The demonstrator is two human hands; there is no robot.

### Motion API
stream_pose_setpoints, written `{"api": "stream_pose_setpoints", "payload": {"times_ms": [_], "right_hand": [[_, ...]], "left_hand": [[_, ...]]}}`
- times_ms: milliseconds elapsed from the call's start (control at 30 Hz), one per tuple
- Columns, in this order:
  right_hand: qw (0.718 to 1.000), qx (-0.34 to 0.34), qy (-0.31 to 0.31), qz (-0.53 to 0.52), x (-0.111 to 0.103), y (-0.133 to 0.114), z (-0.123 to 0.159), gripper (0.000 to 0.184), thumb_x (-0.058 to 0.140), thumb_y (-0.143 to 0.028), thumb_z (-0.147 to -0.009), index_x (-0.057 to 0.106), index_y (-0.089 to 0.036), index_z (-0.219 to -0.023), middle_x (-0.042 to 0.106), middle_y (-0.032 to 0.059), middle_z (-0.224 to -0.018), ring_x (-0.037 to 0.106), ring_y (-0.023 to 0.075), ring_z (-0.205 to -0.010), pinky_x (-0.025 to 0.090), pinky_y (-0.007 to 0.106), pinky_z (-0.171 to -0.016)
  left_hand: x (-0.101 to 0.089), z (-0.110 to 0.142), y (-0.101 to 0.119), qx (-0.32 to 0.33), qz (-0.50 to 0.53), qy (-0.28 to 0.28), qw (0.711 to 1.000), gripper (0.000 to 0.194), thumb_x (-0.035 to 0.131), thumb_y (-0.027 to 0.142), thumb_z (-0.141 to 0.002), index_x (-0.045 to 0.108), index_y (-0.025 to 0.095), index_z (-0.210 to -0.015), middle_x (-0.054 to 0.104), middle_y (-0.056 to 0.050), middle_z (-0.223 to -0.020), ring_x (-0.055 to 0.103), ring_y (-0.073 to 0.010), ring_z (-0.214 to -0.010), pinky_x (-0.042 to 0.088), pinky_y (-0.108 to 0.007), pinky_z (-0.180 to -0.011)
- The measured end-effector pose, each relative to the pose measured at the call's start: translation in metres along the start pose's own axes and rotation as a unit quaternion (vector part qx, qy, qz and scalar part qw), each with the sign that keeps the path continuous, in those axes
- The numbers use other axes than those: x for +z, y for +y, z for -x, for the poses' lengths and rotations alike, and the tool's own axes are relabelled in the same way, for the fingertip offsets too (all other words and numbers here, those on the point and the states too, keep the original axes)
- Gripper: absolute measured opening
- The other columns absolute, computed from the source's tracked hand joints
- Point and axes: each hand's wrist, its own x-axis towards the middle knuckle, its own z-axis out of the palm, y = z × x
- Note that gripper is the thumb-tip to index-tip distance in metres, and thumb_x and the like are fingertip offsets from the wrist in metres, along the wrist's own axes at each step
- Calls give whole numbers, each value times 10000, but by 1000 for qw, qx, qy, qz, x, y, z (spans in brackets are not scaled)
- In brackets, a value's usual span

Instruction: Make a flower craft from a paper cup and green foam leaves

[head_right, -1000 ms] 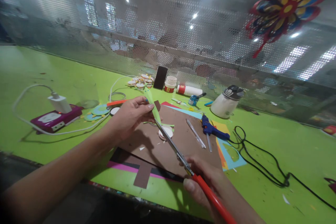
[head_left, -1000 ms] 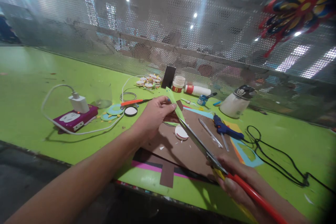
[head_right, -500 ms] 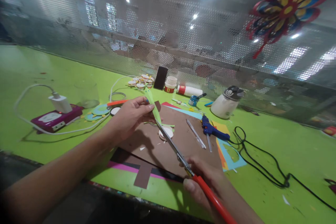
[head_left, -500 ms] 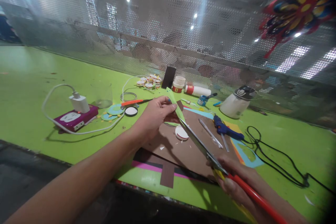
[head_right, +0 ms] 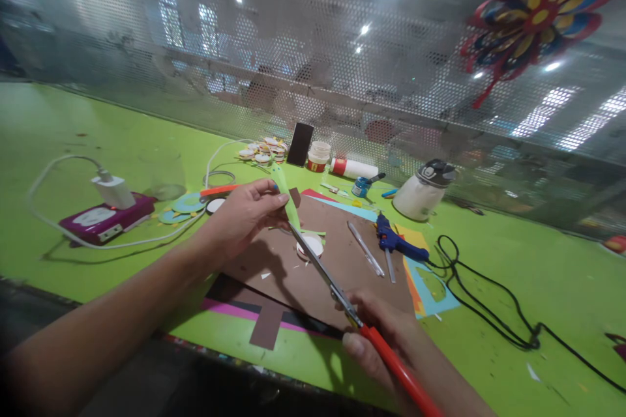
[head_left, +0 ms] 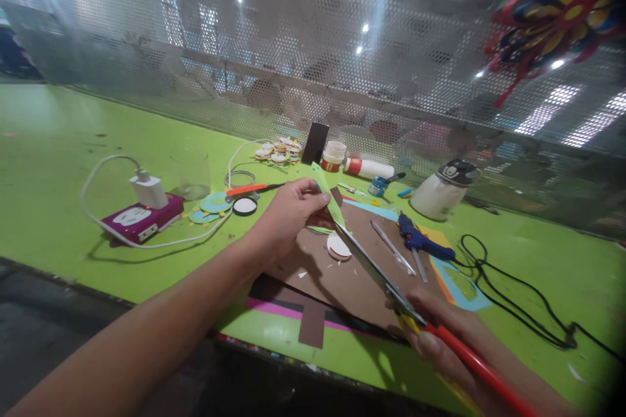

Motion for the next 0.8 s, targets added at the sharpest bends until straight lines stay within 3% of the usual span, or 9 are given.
{"api": "stream_pose_setpoints", "payload": {"times_ms": [267, 467, 800], "right_hand": [[1000, 1, -2, 9, -1, -3, -1, 566, 393, -677, -876, 633, -206, -1077, 638, 41, -724, 608, 191, -688, 441, 267, -566], [1000, 5, 9, 8, -3, -7, 0, 503, 455, -659, -859, 646, -247, -1074, 560, 12, -601, 651, 245, -807, 475, 265, -603], [999, -16, 10, 26, 0, -1, -1, 498, 423, -659, -877, 635, -225, -997, 582, 16, -617, 627, 207, -696, 420, 251, -527]], "left_hand": [[0, -1, 0, 1, -10, -3, 1000, 99, 566, 76, -823, 542, 126, -740, 624, -20, -651, 634, -123, -566, 557, -277, -597], [-1, -1, -1, 0, -9, -3, 1000, 88, 575, 86, -822, 552, 125, -747, 636, -27, -641, 639, -126, -563, 557, -276, -598], [-2, -3, -3, 0, -9, -6, 1000, 94, 566, 77, -821, 541, 125, -745, 630, -20, -639, 637, -126, -556, 561, -285, -598]]}}
